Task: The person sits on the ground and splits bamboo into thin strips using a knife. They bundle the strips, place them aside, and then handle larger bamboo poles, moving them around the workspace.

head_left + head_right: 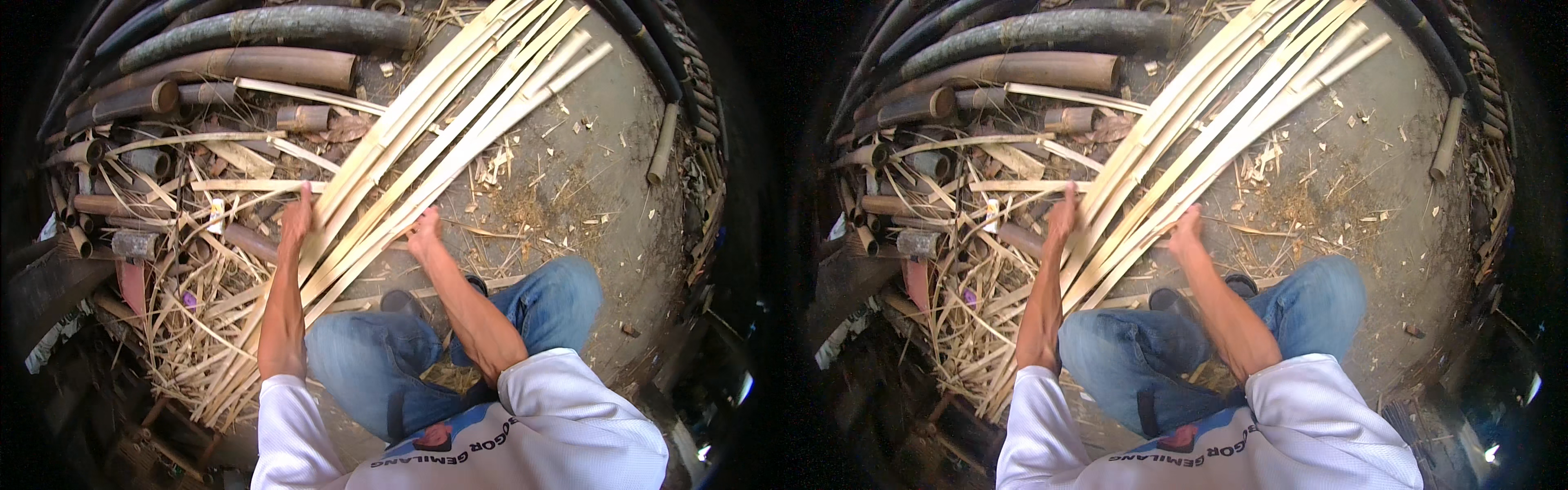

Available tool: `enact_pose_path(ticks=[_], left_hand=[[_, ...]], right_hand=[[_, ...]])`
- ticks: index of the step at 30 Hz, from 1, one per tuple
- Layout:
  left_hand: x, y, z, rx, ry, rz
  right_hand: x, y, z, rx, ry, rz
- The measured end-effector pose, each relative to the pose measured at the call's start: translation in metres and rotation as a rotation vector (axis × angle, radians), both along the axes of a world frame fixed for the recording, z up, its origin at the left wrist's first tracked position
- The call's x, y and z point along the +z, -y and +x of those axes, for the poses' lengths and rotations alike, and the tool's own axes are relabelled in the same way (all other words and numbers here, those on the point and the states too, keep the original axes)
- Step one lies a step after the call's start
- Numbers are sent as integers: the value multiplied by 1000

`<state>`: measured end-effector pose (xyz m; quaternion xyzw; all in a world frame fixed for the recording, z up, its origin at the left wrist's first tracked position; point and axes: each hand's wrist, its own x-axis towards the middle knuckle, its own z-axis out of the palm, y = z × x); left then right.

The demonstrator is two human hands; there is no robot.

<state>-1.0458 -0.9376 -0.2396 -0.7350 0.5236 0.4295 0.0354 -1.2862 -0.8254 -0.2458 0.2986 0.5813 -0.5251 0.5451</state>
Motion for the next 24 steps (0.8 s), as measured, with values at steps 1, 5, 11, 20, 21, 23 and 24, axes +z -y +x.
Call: enact_pose_path(ticks=[1,5,11,20,21,23,24], left_hand=[[3,3,-5,-81,-38,101],[4,-26,-19,-224,-48,37],[4,-62,-42,-110,176,-384],[12,-33,-31,-194,-11,86],[14,-27,-27,-200,-62,140],[17,-19,-11,-268,-37,278],[19,-21,-5,-285,-16,306]], right_hand=[[-15,1,5,96,-123,-72],[-11,25,10,-79,21,-15],[-18,17,11,-125,80,-203],[-12,26,-2,-36,243,-462],[-13,23,-5,-21,247,-486],[0,17,-8,88,217,-450],[6,17,-4,90,199,-450]])
